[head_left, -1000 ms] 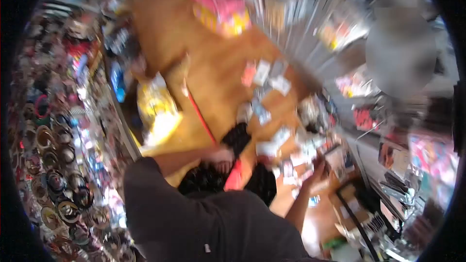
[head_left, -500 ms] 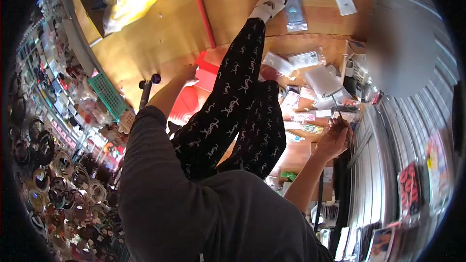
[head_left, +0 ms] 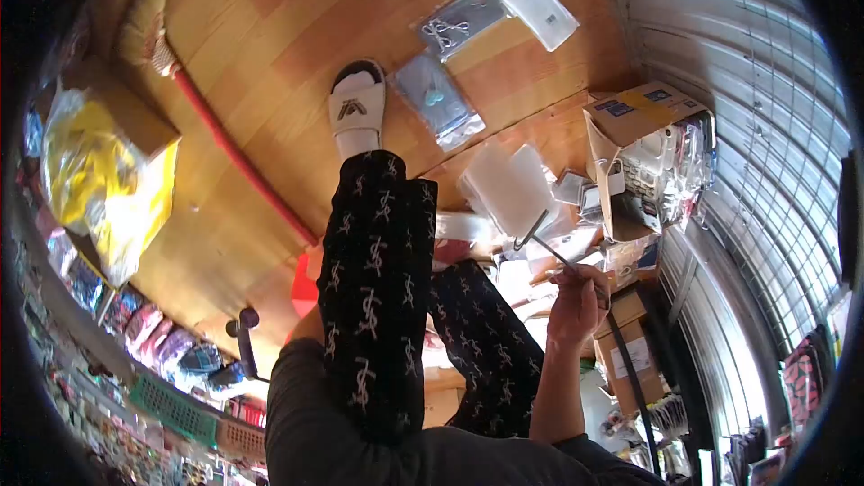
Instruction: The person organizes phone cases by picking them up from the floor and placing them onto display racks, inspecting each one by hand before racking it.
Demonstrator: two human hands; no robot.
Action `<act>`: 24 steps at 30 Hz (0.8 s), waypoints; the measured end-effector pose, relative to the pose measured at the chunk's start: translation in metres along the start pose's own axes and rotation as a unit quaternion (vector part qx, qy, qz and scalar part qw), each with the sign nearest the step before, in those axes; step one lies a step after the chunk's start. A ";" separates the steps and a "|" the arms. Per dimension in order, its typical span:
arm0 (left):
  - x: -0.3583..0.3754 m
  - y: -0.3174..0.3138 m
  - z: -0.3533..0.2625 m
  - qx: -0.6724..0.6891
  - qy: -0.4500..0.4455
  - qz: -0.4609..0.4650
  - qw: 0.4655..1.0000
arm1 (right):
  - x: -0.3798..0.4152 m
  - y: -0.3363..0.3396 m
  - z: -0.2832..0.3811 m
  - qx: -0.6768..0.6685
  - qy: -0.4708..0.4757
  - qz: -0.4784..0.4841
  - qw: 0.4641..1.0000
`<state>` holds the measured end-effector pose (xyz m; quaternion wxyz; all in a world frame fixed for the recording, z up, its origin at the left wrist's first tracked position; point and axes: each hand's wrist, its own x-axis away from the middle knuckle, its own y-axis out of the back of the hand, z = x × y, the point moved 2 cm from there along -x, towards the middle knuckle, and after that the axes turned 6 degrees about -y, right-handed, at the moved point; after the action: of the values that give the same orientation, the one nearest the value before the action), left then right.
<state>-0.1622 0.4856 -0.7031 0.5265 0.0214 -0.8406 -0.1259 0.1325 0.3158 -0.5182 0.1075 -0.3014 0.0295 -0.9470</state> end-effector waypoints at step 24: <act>-0.084 0.131 -0.052 -0.063 -0.237 -0.061 0.968 | 0.038 0.013 -0.020 -0.089 0.184 -0.185 0.961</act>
<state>-0.0658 0.6171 -0.7251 0.3038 0.0089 -0.9290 -0.2114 0.0929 0.2946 -0.5141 -0.1042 -0.1307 0.0763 -0.9830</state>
